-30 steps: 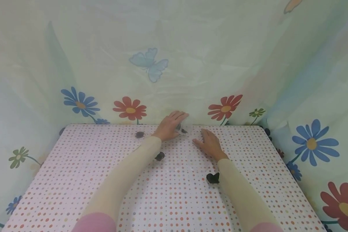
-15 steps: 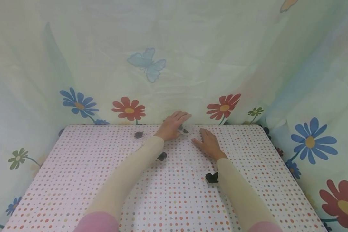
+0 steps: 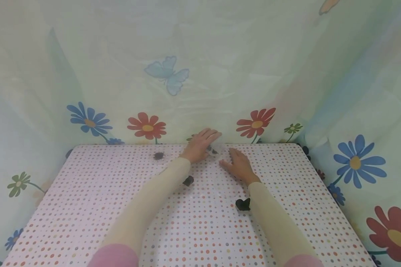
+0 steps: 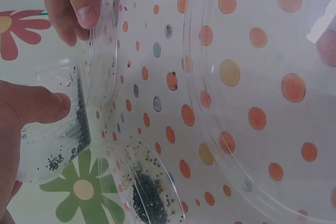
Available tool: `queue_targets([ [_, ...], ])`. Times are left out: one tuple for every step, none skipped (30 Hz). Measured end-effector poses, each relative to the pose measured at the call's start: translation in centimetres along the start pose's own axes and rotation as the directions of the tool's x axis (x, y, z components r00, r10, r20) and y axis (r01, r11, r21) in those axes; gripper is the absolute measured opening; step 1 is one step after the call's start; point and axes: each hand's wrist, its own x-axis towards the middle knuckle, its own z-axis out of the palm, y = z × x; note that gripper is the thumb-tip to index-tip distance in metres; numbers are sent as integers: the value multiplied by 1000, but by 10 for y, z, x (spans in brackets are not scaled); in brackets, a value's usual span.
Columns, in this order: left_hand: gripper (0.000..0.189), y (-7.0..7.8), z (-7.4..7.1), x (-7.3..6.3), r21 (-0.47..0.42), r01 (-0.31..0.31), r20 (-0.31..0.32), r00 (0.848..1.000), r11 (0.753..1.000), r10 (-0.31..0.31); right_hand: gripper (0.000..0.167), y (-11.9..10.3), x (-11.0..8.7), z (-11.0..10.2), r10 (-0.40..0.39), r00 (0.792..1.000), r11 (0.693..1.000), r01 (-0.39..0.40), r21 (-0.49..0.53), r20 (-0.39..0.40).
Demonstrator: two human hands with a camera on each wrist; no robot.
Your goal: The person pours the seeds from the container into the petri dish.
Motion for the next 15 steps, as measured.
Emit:
queue_targets([
  [88, 0, 0, 0, 0, -1, 0, 1000, 1000, 1, 86, 0, 0, 0, 2, 1000, 1000, -2, 2, 1],
  [88, 0, 0, 0, -1, -2, 0, 1000, 1000, 2, 87, 0, 0, 0, 5, 1000, 1000, -5, 5, 2],
  [88, 0, 1, 0, 0, -3, 0, 1000, 1000, 3, 87, -1, 0, -1, 7, 1000, 1000, -7, 7, 4],
  [88, 0, 1, 0, -3, -4, -1, 1000, 1000, 4, 87, -1, 0, -1, 8, 1000, 1000, -8, 12, 4],
  [88, 0, 1, 0, -4, -6, -2, 1000, 1000, 6, 87, -1, -1, -2, 10, 1000, 1000, -10, 18, 5],
  [88, 0, 1, 0, -7, -6, -4, 1000, 1000, 6, 86, -2, -1, -2, 12, 1000, 1000, -12, 22, 6],
  [88, 0, 1, 0, -10, -6, -5, 1000, 1000, 6, 86, -2, -1, -2, 14, 1000, 1000, -14, 24, 6],
  [87, 0, 1, 0, -11, -7, -7, 1000, 1000, 7, 86, -2, -1, -2, 14, 1000, 1000, -14, 24, 7],
  [88, 0, 2, 0, -14, -7, -7, 1000, 1000, 6, 86, -2, -1, -2, 15, 1000, 1000, -15, 26, 6],
  [88, 0, 2, 1, -12, -7, -7, 1000, 1000, 6, 85, -2, -1, -2, 15, 1000, 1000, -15, 27, 6],
  [88, 0, 3, 1, -9, -7, -7, 1000, 1000, 7, 85, -2, -2, -3, 15, 1000, 1000, -15, 28, 7],
  [87, 0, 3, 1, -10, -8, -8, 1000, 1000, 8, 85, -2, -2, -3, 16, 1000, 1000, -16, 27, 8],
  [87, 0, 4, 2, -8, -12, -12, 1000, 1000, 12, 85, -2, -2, -3, 19, 1000, 999, -19, 28, 9],
  [86, 0, 4, 2, -5, -17, -15, 1000, 1000, 17, 85, -2, -2, -3, 22, 1000, 999, -22, 29, 10],
  [86, 0, 4, 2, -3, -21, -18, 1000, 1000, 21, 85, -3, -3, -4, 25, 1000, 999, -26, 31, 11],
])
